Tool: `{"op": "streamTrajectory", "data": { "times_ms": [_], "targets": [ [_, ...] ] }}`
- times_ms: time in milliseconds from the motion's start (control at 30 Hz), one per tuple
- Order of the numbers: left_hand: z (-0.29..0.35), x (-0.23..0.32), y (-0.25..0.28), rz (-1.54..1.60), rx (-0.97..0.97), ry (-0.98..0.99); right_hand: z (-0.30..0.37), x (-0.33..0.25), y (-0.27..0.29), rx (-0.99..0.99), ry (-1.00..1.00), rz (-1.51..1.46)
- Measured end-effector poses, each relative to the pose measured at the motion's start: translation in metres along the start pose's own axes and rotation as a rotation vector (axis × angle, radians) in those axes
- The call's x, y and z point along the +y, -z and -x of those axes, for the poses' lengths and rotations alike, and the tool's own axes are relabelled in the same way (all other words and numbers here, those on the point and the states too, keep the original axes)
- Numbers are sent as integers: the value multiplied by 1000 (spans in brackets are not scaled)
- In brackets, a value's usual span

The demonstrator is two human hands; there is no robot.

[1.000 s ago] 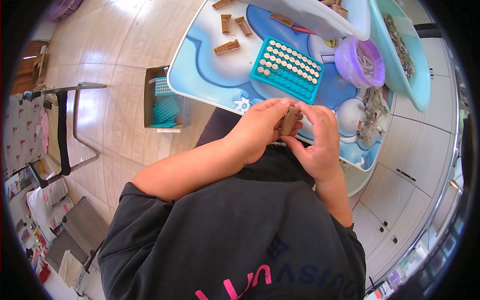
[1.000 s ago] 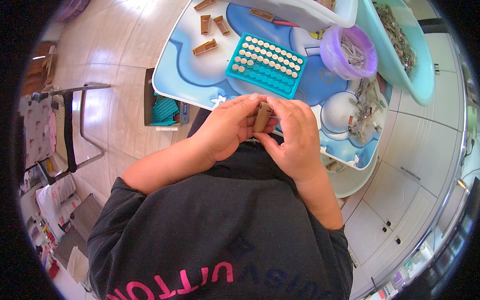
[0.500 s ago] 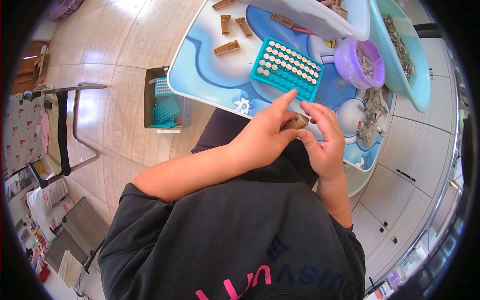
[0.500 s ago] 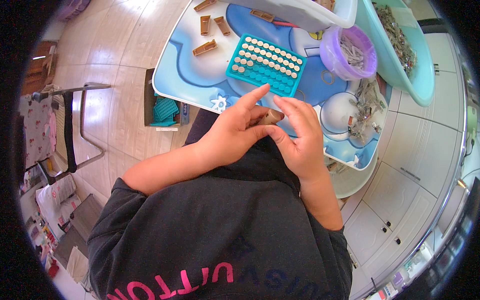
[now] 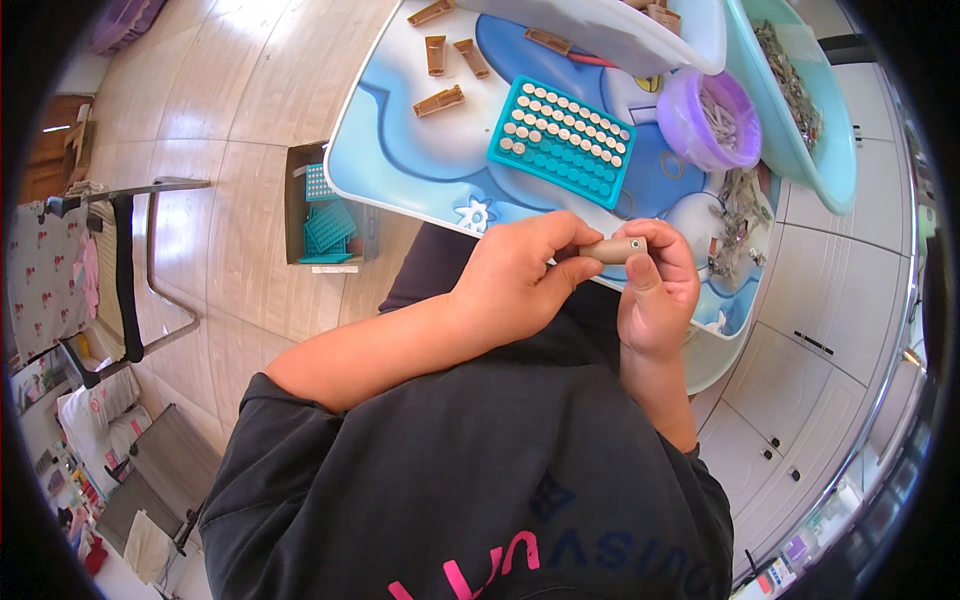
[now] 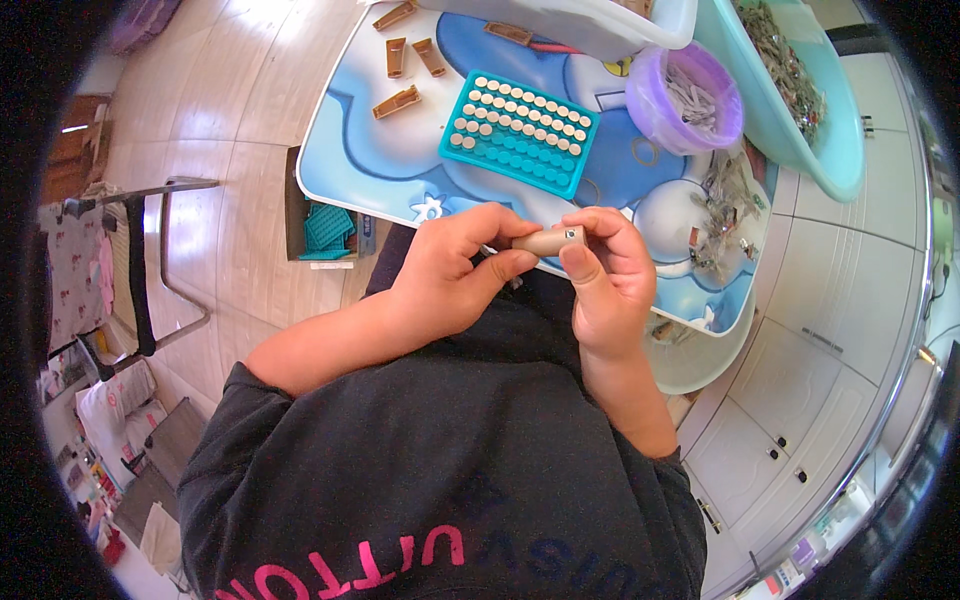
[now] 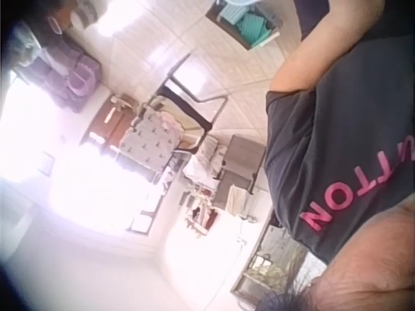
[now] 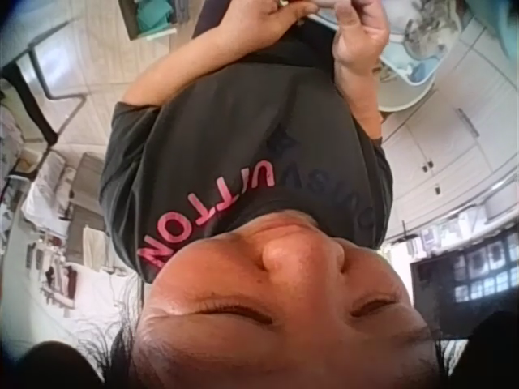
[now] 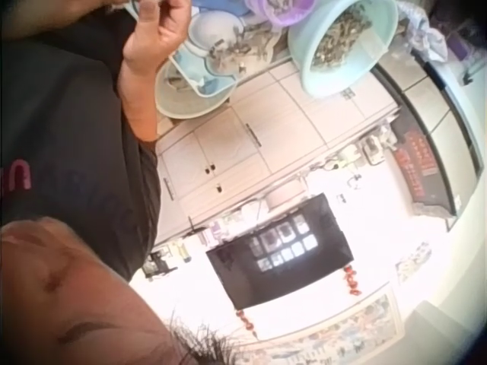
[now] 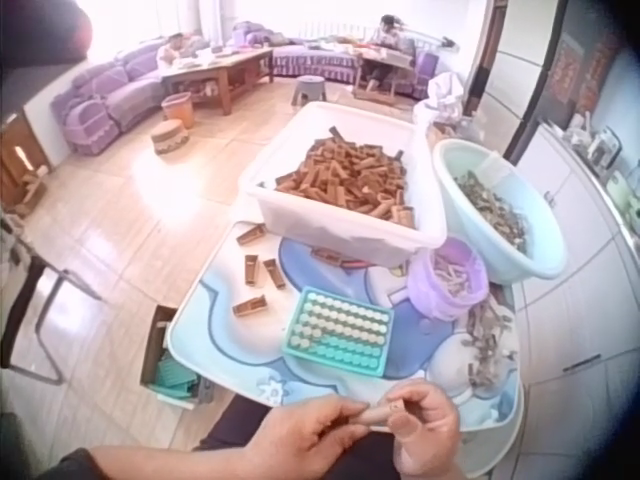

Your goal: The person assembles small metal parts onto a wooden or cardboard strip by hand.

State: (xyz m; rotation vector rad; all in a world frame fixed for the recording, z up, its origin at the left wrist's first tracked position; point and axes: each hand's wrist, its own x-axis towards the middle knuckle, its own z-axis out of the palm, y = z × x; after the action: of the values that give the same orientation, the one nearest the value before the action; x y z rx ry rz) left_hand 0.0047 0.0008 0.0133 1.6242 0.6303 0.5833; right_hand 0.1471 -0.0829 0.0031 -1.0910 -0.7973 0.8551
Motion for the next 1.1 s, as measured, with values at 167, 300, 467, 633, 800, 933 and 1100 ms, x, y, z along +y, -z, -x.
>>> {"op": "streamTrajectory", "data": {
  "times_ms": [167,300,467,633,800,933,1100],
  "targets": [
    [-10,-13,3,695,-124,555,-5,11,14,31,-212,77],
    [-11,-20,7,1093,-230,830,-7,3,22,37,-234,160],
    [-12,-24,7,1168,-264,860,-11,-4,15,-5,-317,154],
    [-13,-14,11,999,-292,817,-12,-2,19,-70,-302,68],
    [-10,-9,0,652,-109,388,-8,1,21,-38,-270,-16],
    [-5,2,1,125,-3,82,-4,0,16,-33,-210,-46],
    [-8,-3,-1,-217,161,-411,3,-1,0,19,-164,-90]
  ]
}}
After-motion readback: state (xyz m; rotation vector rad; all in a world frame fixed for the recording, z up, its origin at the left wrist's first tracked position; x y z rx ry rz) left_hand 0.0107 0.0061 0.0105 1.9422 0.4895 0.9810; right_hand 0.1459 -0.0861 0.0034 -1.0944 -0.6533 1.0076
